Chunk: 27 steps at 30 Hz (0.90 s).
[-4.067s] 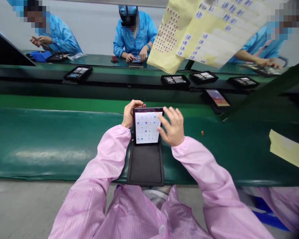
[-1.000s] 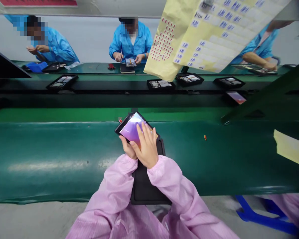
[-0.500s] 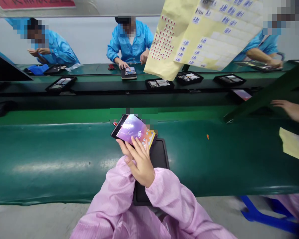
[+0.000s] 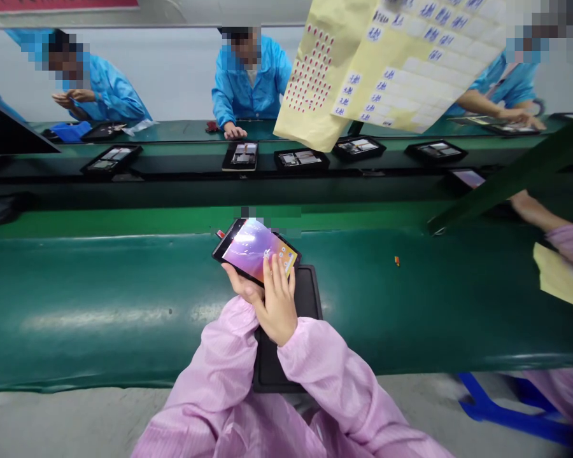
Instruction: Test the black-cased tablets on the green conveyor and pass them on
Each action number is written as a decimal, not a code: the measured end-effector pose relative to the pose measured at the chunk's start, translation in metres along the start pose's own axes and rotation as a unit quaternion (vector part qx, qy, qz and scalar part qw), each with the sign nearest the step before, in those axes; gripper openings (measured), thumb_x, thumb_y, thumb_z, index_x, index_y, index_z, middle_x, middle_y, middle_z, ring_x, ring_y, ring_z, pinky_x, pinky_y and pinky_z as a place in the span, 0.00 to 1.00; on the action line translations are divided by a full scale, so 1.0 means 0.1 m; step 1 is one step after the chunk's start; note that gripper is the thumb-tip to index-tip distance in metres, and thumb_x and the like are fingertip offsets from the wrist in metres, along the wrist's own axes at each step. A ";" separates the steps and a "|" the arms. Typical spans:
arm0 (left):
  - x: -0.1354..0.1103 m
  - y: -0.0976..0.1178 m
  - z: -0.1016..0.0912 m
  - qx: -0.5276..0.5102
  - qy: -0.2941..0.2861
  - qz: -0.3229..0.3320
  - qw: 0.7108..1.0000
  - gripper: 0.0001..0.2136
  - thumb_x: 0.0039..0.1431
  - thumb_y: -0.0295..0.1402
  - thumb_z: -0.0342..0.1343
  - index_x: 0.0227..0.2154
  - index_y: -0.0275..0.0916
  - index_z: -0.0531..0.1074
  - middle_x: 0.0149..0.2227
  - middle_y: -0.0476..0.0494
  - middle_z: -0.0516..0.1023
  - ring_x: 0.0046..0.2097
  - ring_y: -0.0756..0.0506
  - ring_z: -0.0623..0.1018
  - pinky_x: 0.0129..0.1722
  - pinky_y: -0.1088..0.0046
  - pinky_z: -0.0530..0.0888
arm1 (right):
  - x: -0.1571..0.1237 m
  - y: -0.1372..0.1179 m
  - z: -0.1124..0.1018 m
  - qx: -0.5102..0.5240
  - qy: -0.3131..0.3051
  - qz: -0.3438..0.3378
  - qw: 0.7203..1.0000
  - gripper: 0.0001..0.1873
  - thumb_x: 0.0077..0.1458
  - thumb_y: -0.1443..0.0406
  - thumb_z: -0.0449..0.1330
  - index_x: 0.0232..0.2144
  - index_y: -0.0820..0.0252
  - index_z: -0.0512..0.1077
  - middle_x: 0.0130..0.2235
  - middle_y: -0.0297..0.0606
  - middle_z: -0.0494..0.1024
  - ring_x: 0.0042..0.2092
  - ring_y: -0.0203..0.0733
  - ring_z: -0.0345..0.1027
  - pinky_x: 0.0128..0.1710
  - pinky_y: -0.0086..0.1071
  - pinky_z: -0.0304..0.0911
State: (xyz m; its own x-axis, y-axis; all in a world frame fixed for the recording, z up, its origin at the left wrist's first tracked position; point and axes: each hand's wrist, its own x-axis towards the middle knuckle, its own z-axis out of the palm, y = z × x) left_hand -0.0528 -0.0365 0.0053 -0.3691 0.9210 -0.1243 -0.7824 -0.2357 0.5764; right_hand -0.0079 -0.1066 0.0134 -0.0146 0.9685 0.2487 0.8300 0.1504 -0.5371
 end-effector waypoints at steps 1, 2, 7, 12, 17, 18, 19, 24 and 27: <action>0.00 -0.01 0.01 -0.001 0.014 0.004 1.000 0.26 0.61 0.55 0.42 0.48 0.44 0.74 0.50 0.46 0.77 0.56 0.43 0.73 0.51 0.71 0.72 | -0.04 -0.03 -0.01 -0.001 -0.007 -0.003 1.000 0.38 0.64 0.50 0.42 0.67 0.68 0.43 0.69 0.50 0.42 0.70 0.52 0.33 0.66 0.57 0.34; 0.00 -0.01 0.03 0.003 0.032 0.009 0.999 0.26 0.61 0.55 0.43 0.47 0.44 0.74 0.50 0.47 0.77 0.56 0.43 0.73 0.52 0.72 0.72 | -0.08 -0.06 -0.02 -0.001 -0.013 -0.006 1.000 0.38 0.64 0.50 0.42 0.67 0.69 0.43 0.69 0.50 0.41 0.70 0.52 0.33 0.66 0.57 0.34; -0.01 -0.01 0.11 0.005 0.089 0.033 0.995 0.23 0.63 0.51 0.43 0.47 0.43 0.74 0.51 0.49 0.76 0.58 0.45 0.71 0.52 0.75 0.71 | -0.19 -0.14 -0.08 0.003 -0.039 -0.011 0.999 0.38 0.64 0.49 0.42 0.67 0.68 0.45 0.69 0.49 0.44 0.69 0.53 0.36 0.66 0.56 0.34; -0.03 0.01 0.12 -0.003 0.064 0.035 0.997 0.23 0.64 0.51 0.40 0.46 0.42 0.74 0.45 0.47 0.79 0.56 0.46 0.73 0.53 0.75 0.70 | -0.23 -0.13 -0.18 0.019 -0.030 -0.010 0.999 0.34 0.64 0.49 0.42 0.65 0.61 0.51 0.67 0.44 0.52 0.68 0.50 0.45 0.67 0.54 0.33; -0.02 0.05 0.04 -0.003 -0.034 -0.025 0.999 0.28 0.66 0.52 0.33 0.49 0.40 0.73 0.47 0.44 0.78 0.58 0.43 0.71 0.54 0.72 0.69 | -0.02 -0.11 -0.30 0.011 0.022 -0.021 0.999 0.33 0.64 0.49 0.40 0.64 0.61 0.55 0.67 0.43 0.53 0.68 0.49 0.44 0.67 0.54 0.32; -0.02 0.06 0.03 -0.009 -0.060 -0.051 0.997 0.30 0.65 0.53 0.33 0.48 0.40 0.73 0.47 0.43 0.78 0.58 0.42 0.70 0.54 0.70 0.69 | 0.07 -0.11 -0.30 0.006 0.033 -0.022 0.999 0.34 0.64 0.48 0.40 0.65 0.61 0.53 0.68 0.43 0.51 0.68 0.49 0.42 0.67 0.54 0.32; -0.02 0.06 0.02 -0.015 -0.080 -0.071 0.994 0.31 0.64 0.55 0.33 0.48 0.39 0.73 0.48 0.42 0.77 0.59 0.41 0.69 0.55 0.68 0.69 | 0.16 -0.13 -0.29 0.001 0.041 -0.021 0.999 0.35 0.64 0.48 0.40 0.65 0.62 0.51 0.68 0.44 0.49 0.69 0.50 0.40 0.67 0.54 0.31; -0.07 0.08 0.03 -0.006 -0.108 -0.112 0.988 0.34 0.61 0.59 0.32 0.47 0.39 0.74 0.55 0.41 0.73 0.64 0.39 0.62 0.59 0.65 0.65 | 0.42 -0.25 -0.19 -0.010 0.031 0.022 0.999 0.43 0.61 0.44 0.42 0.67 0.68 0.43 0.69 0.50 0.45 0.69 0.55 0.35 0.66 0.57 0.33; -0.10 0.09 0.02 0.010 -0.089 -0.158 0.983 0.38 0.58 0.62 0.29 0.50 0.40 0.72 0.59 0.40 0.69 0.65 0.39 0.59 0.61 0.58 0.62 | 0.34 -0.33 -0.15 0.004 0.006 0.028 1.000 0.45 0.60 0.43 0.41 0.67 0.69 0.42 0.69 0.52 0.42 0.69 0.56 0.33 0.65 0.58 0.34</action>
State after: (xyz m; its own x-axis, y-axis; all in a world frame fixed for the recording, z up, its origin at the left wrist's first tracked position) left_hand -0.0551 -0.0472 0.0134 -0.0138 0.9874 -0.1575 -0.8334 0.0757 0.5475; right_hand -0.0276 -0.0811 0.0515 0.0385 0.9728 0.2283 0.8244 0.0981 -0.5574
